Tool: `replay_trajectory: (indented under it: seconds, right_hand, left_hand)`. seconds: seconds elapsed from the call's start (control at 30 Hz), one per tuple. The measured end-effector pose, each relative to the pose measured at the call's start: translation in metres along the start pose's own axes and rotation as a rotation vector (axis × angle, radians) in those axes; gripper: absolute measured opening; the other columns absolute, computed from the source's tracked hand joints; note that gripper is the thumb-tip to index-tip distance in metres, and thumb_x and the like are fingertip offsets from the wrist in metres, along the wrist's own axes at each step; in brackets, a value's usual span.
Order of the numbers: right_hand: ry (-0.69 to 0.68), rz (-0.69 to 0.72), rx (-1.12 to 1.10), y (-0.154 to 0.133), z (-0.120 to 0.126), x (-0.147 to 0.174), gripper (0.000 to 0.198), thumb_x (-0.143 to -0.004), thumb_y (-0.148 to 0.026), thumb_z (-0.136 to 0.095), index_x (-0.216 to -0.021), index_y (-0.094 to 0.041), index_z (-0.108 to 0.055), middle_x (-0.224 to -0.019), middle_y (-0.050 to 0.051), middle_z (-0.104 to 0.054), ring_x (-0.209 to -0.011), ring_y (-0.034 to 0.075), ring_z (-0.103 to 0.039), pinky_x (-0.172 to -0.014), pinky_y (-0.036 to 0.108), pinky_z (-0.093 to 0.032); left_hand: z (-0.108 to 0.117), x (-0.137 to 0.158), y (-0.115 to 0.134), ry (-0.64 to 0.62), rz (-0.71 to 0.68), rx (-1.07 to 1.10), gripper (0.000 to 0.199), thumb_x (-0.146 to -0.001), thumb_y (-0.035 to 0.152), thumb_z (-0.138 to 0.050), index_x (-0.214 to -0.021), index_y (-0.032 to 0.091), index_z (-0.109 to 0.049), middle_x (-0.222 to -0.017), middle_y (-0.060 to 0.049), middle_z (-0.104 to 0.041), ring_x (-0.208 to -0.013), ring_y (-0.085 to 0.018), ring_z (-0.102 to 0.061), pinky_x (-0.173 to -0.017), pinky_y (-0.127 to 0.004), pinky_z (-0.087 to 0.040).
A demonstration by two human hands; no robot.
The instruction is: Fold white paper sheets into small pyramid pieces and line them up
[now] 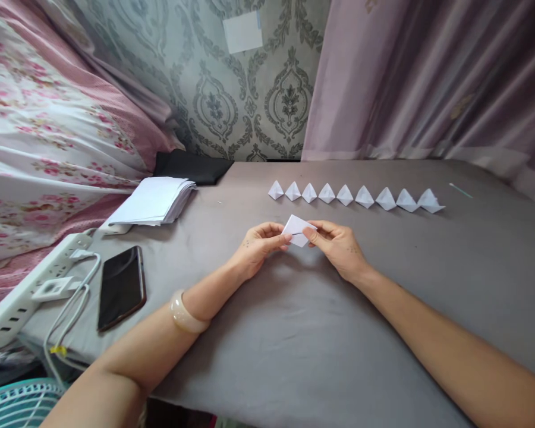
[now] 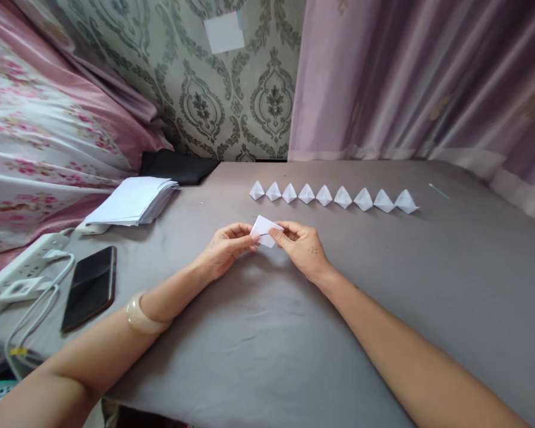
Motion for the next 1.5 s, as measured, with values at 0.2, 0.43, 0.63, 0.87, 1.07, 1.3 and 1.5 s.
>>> replay_trajectory:
  seconds: [0.2,0.43,0.63,0.87,1.07,1.3,1.5]
  right_hand:
    - [-0.047,0.006,-0.011,-0.004,0.0,0.0,0.04,-0.069,-0.054,-0.073,-0.089,-0.019,-0.076,-0.085,0.005,-0.074,-0.077,0.018,-0.065,-0.074,0.034,-0.053]
    - [-0.065,0.026,0.036,-0.001,0.001,0.0,0.042,-0.074,-0.058,-0.067,-0.083,-0.018,-0.074,-0.075,0.003,-0.071,-0.069,0.016,-0.061,-0.067,0.03,-0.049]
    - [-0.07,0.013,0.056,0.004,-0.001,0.0,0.043,-0.076,-0.058,-0.065,-0.084,-0.017,-0.073,-0.072,0.002,-0.068,-0.063,0.014,-0.056,-0.06,0.028,-0.046]
    - [-0.102,-0.143,-0.118,0.008,-0.012,0.005,0.044,-0.071,-0.058,-0.07,-0.09,-0.018,-0.072,-0.087,0.007,-0.072,-0.076,0.017,-0.064,-0.064,0.028,-0.05]
    - [-0.087,-0.206,-0.059,0.013,-0.008,0.005,0.04,-0.065,-0.057,-0.075,-0.073,-0.017,-0.071,-0.07,0.003,-0.068,-0.059,0.012,-0.057,-0.057,0.026,-0.047]
    - [-0.284,-0.306,0.091,0.021,-0.007,0.005,0.039,-0.065,-0.056,-0.073,-0.069,-0.017,-0.07,-0.056,-0.001,-0.055,-0.048,0.007,-0.041,-0.042,0.022,-0.028]
    - [-0.332,-0.101,0.468,0.019,-0.01,0.006,0.035,-0.082,-0.045,-0.055,-0.059,-0.02,-0.062,-0.049,-0.003,-0.048,-0.046,0.01,-0.037,-0.045,0.026,-0.026]
  left_hand:
    - [-0.004,0.004,0.005,-0.077,-0.041,-0.172,0.029,-0.069,0.03,-0.08,-0.092,0.014,-0.073,-0.091,-0.006,-0.072,-0.081,-0.013,-0.06,-0.071,-0.024,-0.043]
    - [-0.009,0.006,0.003,-0.079,0.016,-0.254,0.027,-0.061,0.034,-0.083,-0.076,0.014,-0.072,-0.076,-0.004,-0.069,-0.065,-0.01,-0.054,-0.061,-0.023,-0.039]
    - [-0.01,0.008,-0.001,-0.049,0.052,-0.243,0.031,-0.055,0.037,-0.086,-0.061,0.013,-0.067,-0.058,0.0,-0.059,-0.053,-0.007,-0.045,-0.053,-0.023,-0.034]
    - [-0.003,0.004,-0.012,0.03,0.127,-0.027,0.035,-0.054,0.035,-0.087,-0.059,0.012,-0.062,-0.053,0.002,-0.053,-0.046,-0.005,-0.043,-0.047,-0.022,-0.031]
    - [-0.005,0.005,-0.011,0.007,0.15,-0.072,0.035,-0.053,0.033,-0.089,-0.065,0.011,-0.064,-0.062,-0.001,-0.059,-0.051,-0.005,-0.047,-0.048,-0.02,-0.036]
    - [0.006,0.002,-0.008,0.012,0.198,-0.152,0.031,-0.063,0.034,-0.083,-0.079,0.011,-0.07,-0.06,-0.002,-0.06,-0.051,-0.006,-0.05,-0.045,-0.019,-0.035]
    - [0.012,0.005,-0.012,0.069,0.211,-0.5,0.017,-0.07,0.03,-0.071,-0.069,0.015,-0.062,-0.05,0.002,-0.055,-0.038,-0.005,-0.039,-0.039,-0.021,-0.023]
Point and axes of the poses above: each hand's wrist, its own x-axis away from the middle knuckle, its own z-axis out of the back of the hand, y = z × x, the point moved 7 cm from there along -x, towards the middle knuckle
